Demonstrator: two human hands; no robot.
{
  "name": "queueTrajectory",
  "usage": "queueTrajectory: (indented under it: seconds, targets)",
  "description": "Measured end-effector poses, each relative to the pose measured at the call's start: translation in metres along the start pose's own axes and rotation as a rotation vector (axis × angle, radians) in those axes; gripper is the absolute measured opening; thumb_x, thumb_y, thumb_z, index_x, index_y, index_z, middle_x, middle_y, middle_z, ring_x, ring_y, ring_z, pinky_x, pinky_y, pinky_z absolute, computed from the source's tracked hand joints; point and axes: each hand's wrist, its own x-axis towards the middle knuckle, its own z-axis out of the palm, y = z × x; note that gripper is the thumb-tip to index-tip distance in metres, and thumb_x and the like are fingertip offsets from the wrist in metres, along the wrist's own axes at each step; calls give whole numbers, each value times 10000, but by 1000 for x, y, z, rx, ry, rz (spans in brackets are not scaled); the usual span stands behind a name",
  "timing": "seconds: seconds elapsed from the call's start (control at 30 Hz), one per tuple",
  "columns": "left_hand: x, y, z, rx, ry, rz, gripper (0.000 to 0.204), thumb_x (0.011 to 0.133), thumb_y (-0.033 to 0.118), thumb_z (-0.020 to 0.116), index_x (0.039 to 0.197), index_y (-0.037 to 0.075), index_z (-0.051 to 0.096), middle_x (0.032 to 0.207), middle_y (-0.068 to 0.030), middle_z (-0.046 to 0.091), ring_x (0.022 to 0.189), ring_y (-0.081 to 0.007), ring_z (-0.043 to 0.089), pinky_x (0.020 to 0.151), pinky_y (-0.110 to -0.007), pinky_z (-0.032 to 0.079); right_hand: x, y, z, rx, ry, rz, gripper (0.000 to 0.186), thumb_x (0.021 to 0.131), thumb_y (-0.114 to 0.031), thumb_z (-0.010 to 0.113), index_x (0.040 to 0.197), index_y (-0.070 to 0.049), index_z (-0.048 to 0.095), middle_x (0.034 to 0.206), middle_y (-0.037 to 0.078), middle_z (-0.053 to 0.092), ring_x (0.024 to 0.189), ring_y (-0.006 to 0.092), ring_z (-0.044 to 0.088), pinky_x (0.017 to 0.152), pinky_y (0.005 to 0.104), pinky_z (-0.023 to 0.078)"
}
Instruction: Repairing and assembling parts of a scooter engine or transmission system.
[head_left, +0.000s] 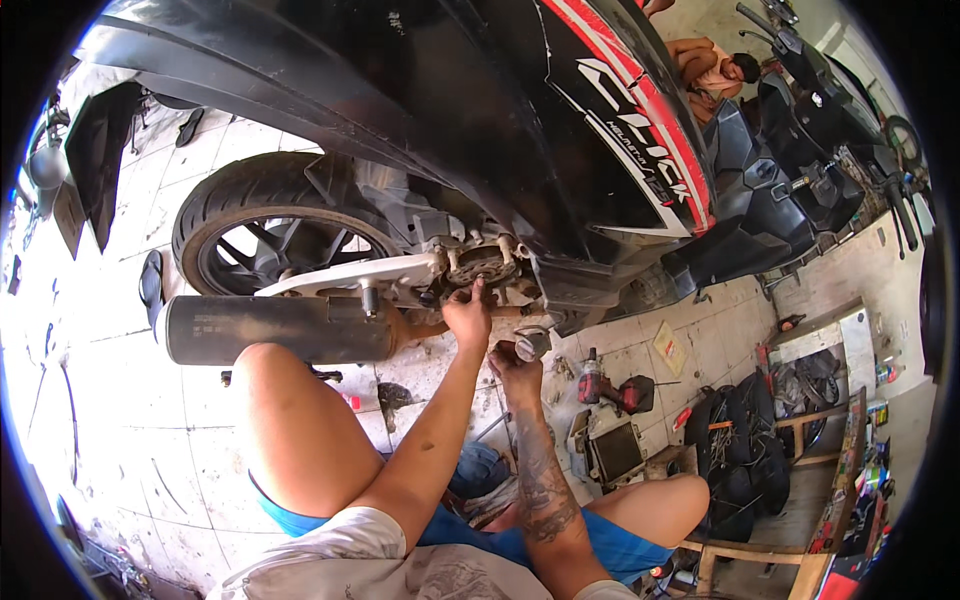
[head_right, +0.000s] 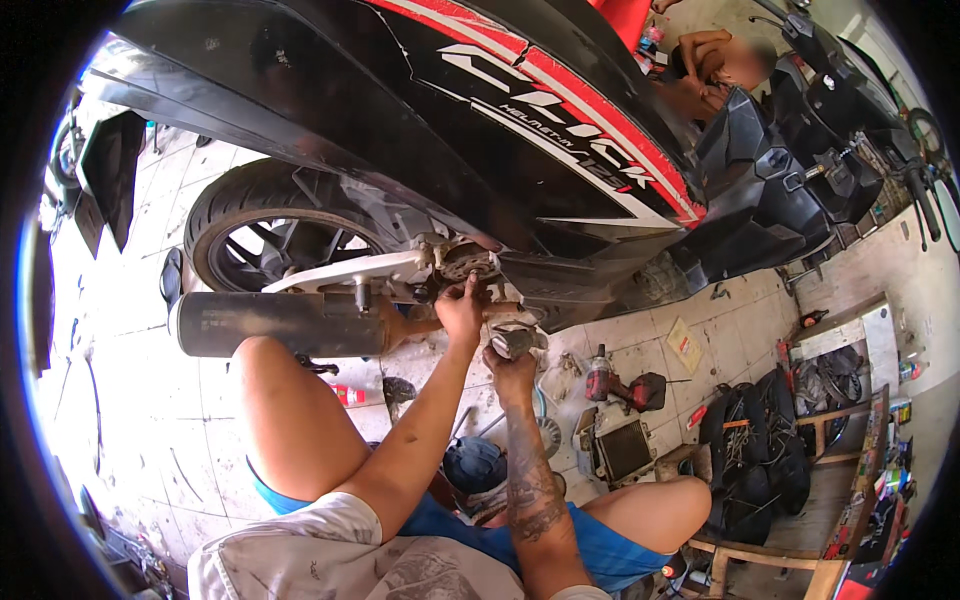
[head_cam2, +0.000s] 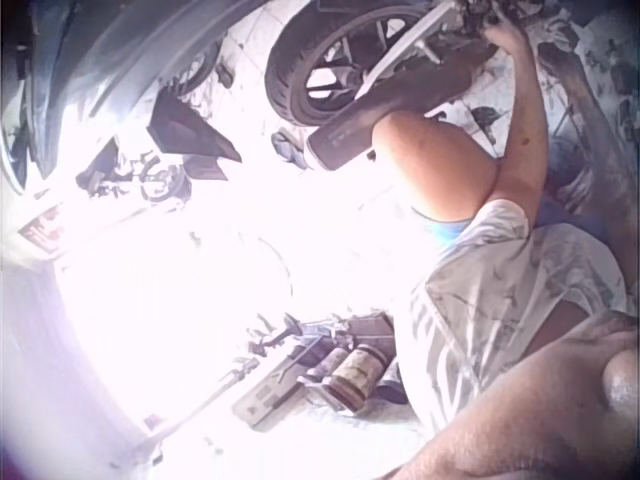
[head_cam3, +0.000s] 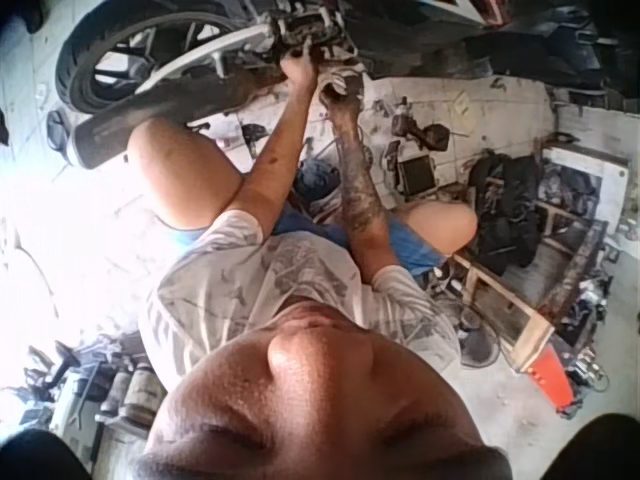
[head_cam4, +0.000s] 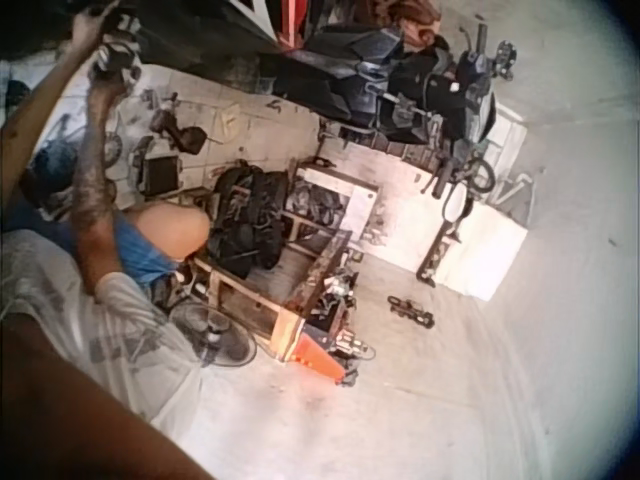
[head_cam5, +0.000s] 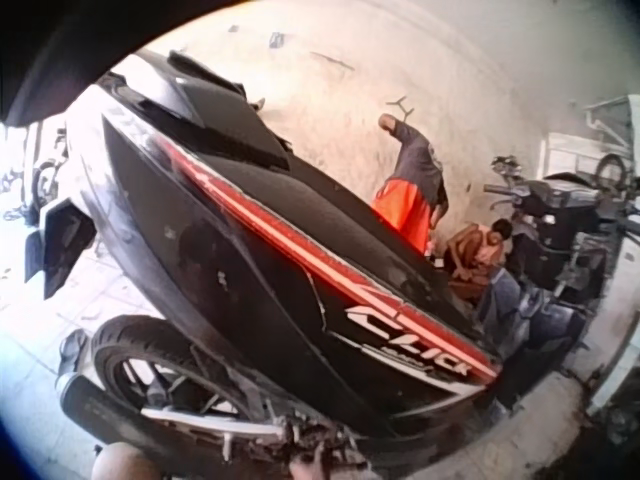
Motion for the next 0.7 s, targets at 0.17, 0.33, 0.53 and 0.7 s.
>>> queueTrajectory:
  seconds: [0.17, 0.33, 0.53, 0.7]
  targets:
    - [22, -24, -12, -693, -351, -366, 224, 949, 138, 573, 985, -83, 571, 967, -181, 645, 833, -249, 654, 764, -376, 567, -8, -13, 18, 77, 16, 2, 152, 866, -7, 651, 1008, 15, 601, 883, 91, 649, 761, 171, 637, 686, 291, 560]
    - [18, -18, -11, -701, -405, -459, 274, 950, 203, 578, 1070, -43, 579, 1052, -148, 631, 935, -255, 629, 844, -382, 528, 4, -14, 17, 49, 98, -29, 206, 905, -101, 636, 1075, -7, 566, 883, 72, 636, 781, 159, 631, 706, 283, 546]
    - [35, -27, -21, -675, -539, -675, 350, 959, 330, 543, 1153, 41, 580, 1148, -84, 610, 1079, -247, 559, 964, -381, 433, 46, -11, 48, -220, 115, -412, 245, 874, -107, 680, 1070, -16, 563, 935, 57, 629, 853, 137, 602, 777, 271, 506]
    - [45, -34, -44, -805, -819, -640, 352, 977, 319, 460, 1171, 50, 578, 1173, -99, 614, 1109, -248, 555, 983, -367, 412, 66, -25, 93, -283, 251, -394, 244, 802, -66, 742, 991, -16, 596, 845, 35, 628, 741, 128, 597, 679, 260, 501]
